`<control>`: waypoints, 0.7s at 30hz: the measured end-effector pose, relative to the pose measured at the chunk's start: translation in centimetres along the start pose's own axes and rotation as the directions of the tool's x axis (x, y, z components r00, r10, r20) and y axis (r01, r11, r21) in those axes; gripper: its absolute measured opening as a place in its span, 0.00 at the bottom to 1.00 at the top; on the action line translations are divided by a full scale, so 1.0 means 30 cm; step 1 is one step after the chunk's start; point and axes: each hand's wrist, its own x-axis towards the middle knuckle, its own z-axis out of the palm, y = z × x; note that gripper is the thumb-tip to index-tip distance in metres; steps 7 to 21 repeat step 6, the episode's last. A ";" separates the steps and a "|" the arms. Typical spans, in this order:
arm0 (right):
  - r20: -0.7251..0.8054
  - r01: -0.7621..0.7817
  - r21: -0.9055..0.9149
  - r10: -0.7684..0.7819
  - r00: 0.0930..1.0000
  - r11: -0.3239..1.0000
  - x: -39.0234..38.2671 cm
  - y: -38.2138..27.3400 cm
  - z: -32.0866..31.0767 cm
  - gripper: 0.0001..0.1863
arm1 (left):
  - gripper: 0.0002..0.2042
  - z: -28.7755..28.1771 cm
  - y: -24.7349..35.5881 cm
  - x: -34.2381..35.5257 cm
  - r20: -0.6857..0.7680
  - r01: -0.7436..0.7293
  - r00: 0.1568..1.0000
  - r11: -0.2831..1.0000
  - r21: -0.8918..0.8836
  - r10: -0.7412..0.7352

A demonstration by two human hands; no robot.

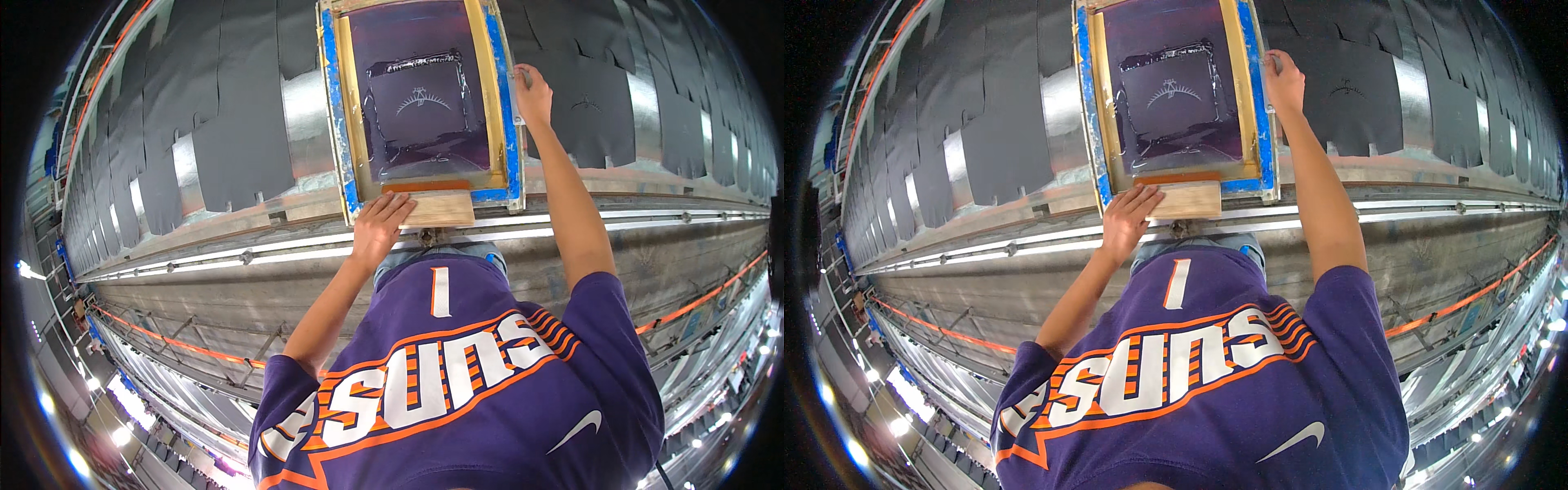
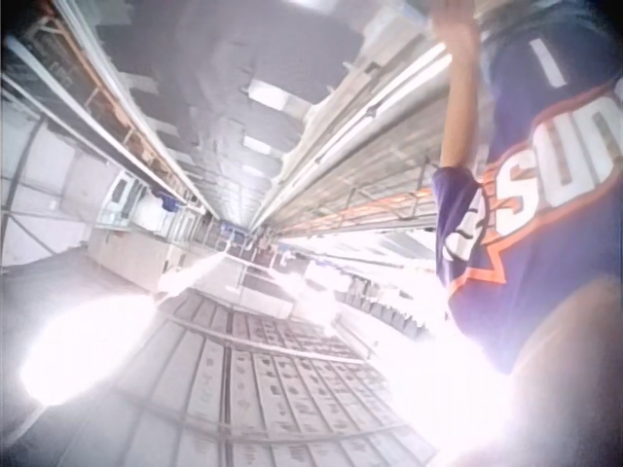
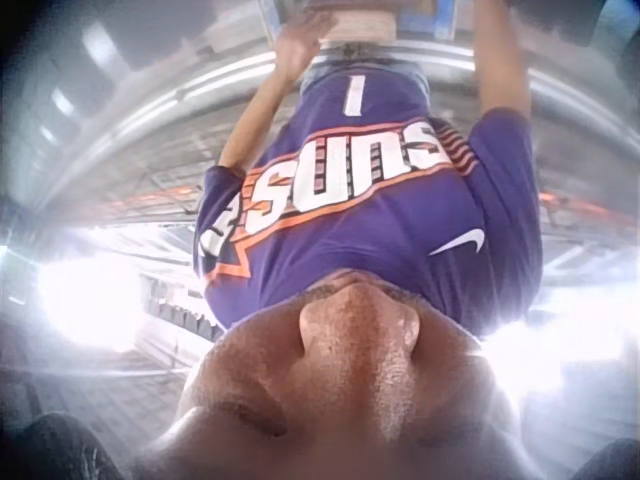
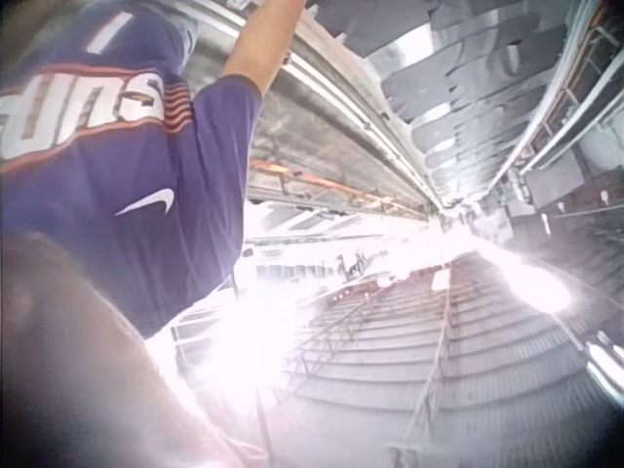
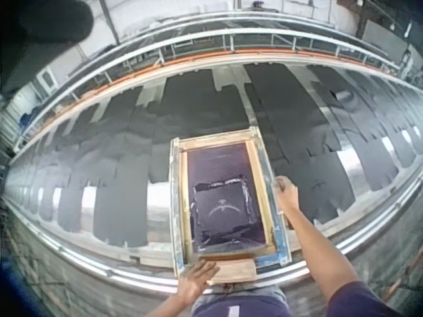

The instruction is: The person performs screen printing on a series of dark garments laid out on a conveyor. They use a squeegee to pull purple ink across a screen frame, then lift the screen to reveal the printed design. The person periodically moves to a side station to clean the screen with a spray bottle and cloth before returning to the conveyor to continue printing.

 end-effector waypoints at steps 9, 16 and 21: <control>0.289 0.126 -0.554 0.048 0.956 0.823 0.033 -0.145 -0.117 0.17 | 0.27 0.041 -0.159 0.291 -0.125 0.014 0.992 0.993 0.114 0.001; 0.289 0.126 -0.554 0.048 0.956 0.823 0.033 -0.145 -0.117 0.17 | 0.27 0.041 -0.159 0.291 -0.125 0.014 0.992 0.993 0.114 0.001; 0.289 0.126 -0.554 0.048 0.956 0.823 0.033 -0.145 -0.117 0.17 | 0.27 0.041 -0.159 0.291 -0.125 0.014 0.992 0.993 0.114 0.001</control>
